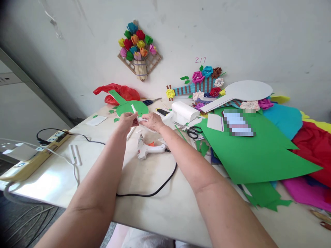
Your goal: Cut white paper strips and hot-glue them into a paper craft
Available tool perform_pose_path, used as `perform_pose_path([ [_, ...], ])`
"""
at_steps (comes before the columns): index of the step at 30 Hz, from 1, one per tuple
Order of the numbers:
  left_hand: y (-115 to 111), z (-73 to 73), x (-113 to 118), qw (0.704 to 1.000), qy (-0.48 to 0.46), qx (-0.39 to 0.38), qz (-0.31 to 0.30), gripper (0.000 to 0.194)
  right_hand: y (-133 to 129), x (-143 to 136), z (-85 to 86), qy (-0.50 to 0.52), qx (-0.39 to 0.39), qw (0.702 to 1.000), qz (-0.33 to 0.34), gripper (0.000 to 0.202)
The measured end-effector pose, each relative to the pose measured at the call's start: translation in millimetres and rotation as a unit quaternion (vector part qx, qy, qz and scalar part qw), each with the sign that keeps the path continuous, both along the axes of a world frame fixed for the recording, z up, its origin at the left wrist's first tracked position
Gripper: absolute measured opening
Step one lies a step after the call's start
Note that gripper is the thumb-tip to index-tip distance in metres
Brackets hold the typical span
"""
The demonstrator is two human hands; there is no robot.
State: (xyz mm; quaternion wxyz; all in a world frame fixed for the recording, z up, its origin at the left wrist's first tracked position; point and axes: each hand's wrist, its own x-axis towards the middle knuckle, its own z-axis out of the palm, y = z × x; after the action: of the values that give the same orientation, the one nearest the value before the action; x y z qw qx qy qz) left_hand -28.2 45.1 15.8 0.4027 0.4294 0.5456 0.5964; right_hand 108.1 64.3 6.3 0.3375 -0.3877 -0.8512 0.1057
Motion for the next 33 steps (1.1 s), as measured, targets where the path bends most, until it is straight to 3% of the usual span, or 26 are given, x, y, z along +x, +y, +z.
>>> perform_pose_path([
  [10, 1.6, -3.7, -13.5, 0.999, -0.027, 0.007, 0.017, 0.022, -2.3, 9.2, -5.6, 0.000, -0.007, 0.998, 0.063, 0.025],
  [15, -0.4, -1.4, -12.1, 1.000, -0.031, 0.003, -0.004, 0.021, 0.0, 10.1, -4.2, -0.043, -0.029, 0.999, -0.016, 0.025],
  [21, -5.5, 2.5, -13.1, 0.998, -0.054, 0.013, -0.040, 0.026, 12.7, 1.2, -5.2, -0.103, -0.018, 0.994, -0.042, 0.059],
  [26, -3.8, 0.3, -15.7, 0.996, -0.081, 0.028, -0.034, 0.031, 12.5, -7.5, 0.9, 0.002, 0.069, 0.997, -0.022, 0.041],
  [33, -3.1, 2.0, -1.7, 0.994, -0.093, 0.048, -0.042, 0.030, -0.3, -11.1, 4.4, 0.159, -0.049, 0.986, -0.031, 0.026],
])
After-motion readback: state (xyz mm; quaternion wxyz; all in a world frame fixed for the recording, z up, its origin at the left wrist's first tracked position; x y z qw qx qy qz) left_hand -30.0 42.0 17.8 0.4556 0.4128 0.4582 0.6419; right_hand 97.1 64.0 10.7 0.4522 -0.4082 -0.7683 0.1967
